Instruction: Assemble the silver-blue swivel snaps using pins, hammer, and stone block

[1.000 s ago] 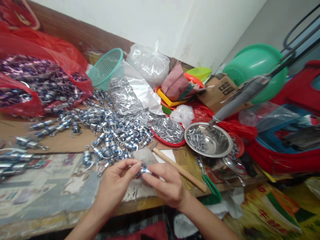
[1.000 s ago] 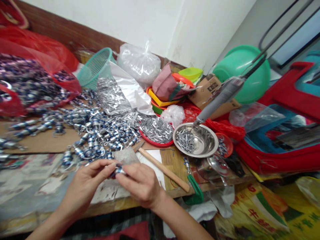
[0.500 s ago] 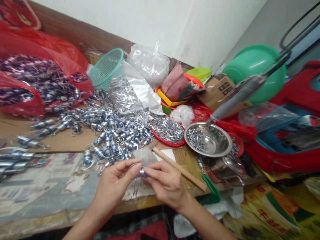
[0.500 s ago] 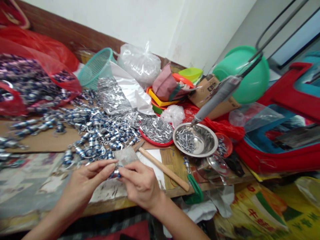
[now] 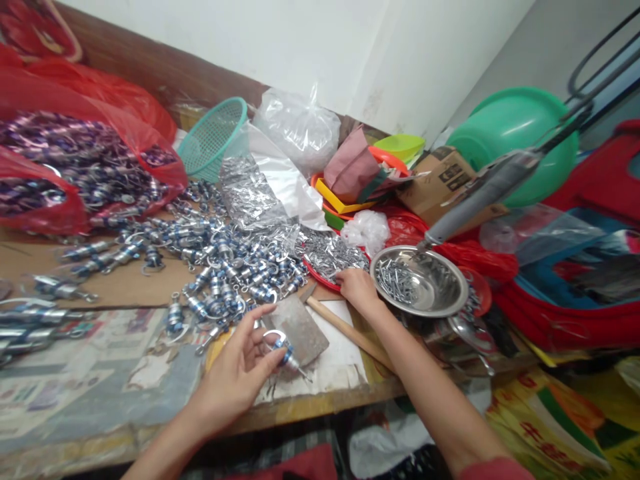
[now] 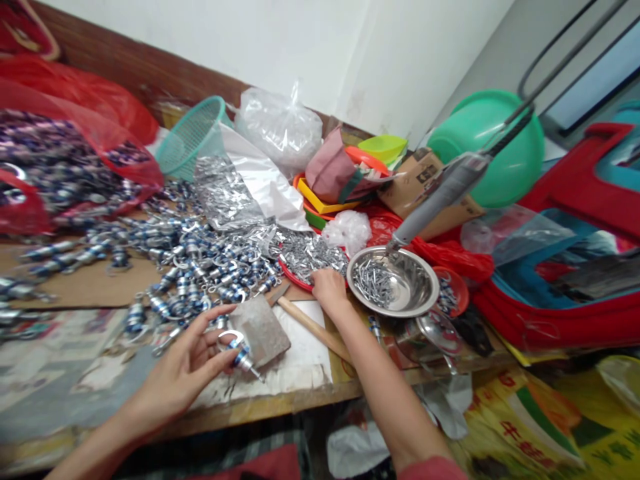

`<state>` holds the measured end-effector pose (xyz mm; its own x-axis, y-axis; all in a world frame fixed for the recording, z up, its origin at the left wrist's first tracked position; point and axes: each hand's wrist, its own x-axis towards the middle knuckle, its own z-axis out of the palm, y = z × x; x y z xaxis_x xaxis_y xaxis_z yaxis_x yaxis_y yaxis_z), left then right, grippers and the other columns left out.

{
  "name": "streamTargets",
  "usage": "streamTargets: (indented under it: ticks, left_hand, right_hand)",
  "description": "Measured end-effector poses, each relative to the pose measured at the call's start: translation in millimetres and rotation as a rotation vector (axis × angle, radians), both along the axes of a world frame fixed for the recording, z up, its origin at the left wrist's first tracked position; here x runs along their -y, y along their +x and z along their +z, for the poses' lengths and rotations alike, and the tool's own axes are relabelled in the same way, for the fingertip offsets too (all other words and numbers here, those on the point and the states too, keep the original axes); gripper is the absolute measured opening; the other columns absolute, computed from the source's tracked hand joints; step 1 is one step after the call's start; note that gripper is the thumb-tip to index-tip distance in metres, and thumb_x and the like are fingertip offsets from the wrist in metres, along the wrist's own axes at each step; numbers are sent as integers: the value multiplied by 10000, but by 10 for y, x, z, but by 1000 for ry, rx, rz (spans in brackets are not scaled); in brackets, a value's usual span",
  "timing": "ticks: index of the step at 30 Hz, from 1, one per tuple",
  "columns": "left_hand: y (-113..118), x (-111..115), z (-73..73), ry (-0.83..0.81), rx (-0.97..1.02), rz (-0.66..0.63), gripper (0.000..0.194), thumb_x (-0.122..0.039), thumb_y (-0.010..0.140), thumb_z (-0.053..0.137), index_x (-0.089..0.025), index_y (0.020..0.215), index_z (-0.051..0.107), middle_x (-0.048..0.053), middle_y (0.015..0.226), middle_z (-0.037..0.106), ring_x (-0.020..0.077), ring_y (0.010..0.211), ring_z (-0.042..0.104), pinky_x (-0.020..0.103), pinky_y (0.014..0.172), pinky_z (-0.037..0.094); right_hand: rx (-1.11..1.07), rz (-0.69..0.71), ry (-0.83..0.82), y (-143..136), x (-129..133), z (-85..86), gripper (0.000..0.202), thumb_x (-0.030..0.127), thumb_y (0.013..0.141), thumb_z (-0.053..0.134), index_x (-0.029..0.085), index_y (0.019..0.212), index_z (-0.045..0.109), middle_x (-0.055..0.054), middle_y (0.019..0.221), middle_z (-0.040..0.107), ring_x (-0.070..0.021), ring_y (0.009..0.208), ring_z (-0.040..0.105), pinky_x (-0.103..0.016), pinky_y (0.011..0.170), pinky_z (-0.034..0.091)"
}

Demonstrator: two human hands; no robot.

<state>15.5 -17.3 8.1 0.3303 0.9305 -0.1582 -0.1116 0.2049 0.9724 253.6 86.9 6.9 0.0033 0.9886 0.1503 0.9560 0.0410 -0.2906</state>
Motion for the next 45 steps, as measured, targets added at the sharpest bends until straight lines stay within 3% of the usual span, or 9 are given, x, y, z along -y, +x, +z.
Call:
streamTargets:
  ticks: [5, 8, 11, 14, 18, 25, 33, 38, 45]
  left_hand:
    - [-12, -39, 7, -9, -12, -26, 498, -266, 723, 565, -206, 1159, 332, -5, 774, 572, 153, 736, 595, 280, 673, 494]
    - [-32, -72, -44, -32, 15, -13, 526, -240, 705, 580, -217, 1162, 319, -15, 761, 560, 154, 712, 591, 287, 643, 497]
    - [-42, -92, -134, -72, 101, 24, 576, -197, 676, 615, -230, 1164, 310, -22, 760, 556, 146, 680, 587, 286, 615, 499]
    - [-34, -94, -204, -87, 172, 53, 597, -171, 661, 642, -240, 1159, 319, -27, 758, 562, 141, 679, 587, 275, 608, 497]
    - [-17, -92, -221, -97, 188, 67, 585, -161, 660, 652, -242, 1145, 336, -29, 752, 575, 142, 691, 587, 255, 594, 489]
    - [-10, -79, -199, -118, 199, 87, 574, -165, 647, 663, -225, 1128, 354, -31, 721, 592, 112, 609, 565, 205, 523, 459]
    - [2, -69, -183, -127, 216, 100, 586, -159, 632, 665, -213, 1127, 356, -33, 704, 593, 100, 577, 542, 198, 504, 456]
    - [14, -69, -172, -133, 224, 129, 574, -147, 614, 667, -209, 1102, 373, -43, 687, 576, 104, 591, 545, 194, 504, 452]
    - [15, -57, -153, -135, 208, 149, 573, -125, 597, 670, -213, 1086, 386, -52, 678, 564, 105, 613, 562, 202, 548, 466]
  right_hand:
    - [-39, 1, -36, 26, -124, -93, 233, 12, 649, 543, 187, 730, 673, -89, 868, 633, -245, 912, 570, -323, 802, 396]
    - [-140, 0, -12, 34, -108, -36, 226, 59, 732, 486, 162, 843, 655, -100, 933, 611, -223, 917, 564, -319, 809, 396]
    - [-284, 48, -28, -56, 43, 78, 230, 170, 830, 415, 131, 924, 622, -81, 849, 634, -169, 774, 598, -295, 723, 440]
    - [-438, 197, -137, -283, 356, 206, 230, 273, 843, 445, 139, 873, 629, -21, 711, 646, -108, 597, 586, -226, 578, 454]
    - [-601, 486, -307, -600, 773, 302, 150, 188, 803, 517, 151, 759, 655, 3, 659, 627, -95, 609, 559, -192, 554, 421]
    - [-407, 587, -11, -755, 886, 230, 139, 104, 774, 543, 158, 738, 666, -13, 659, 611, -115, 652, 555, -206, 603, 429]
    - [-168, 791, 366, -749, 993, 147, 247, 72, 826, 375, 113, 867, 615, -100, 861, 662, -160, 807, 611, -256, 700, 509]
    - [37, 839, 397, -779, 1108, 193, 276, 111, 878, 341, 110, 751, 586, -85, 742, 653, -165, 767, 620, -258, 714, 510]
    - [146, 714, 344, -939, 1327, 237, 345, 91, 885, 245, 103, 809, 582, -108, 714, 621, -179, 778, 613, -278, 710, 508]
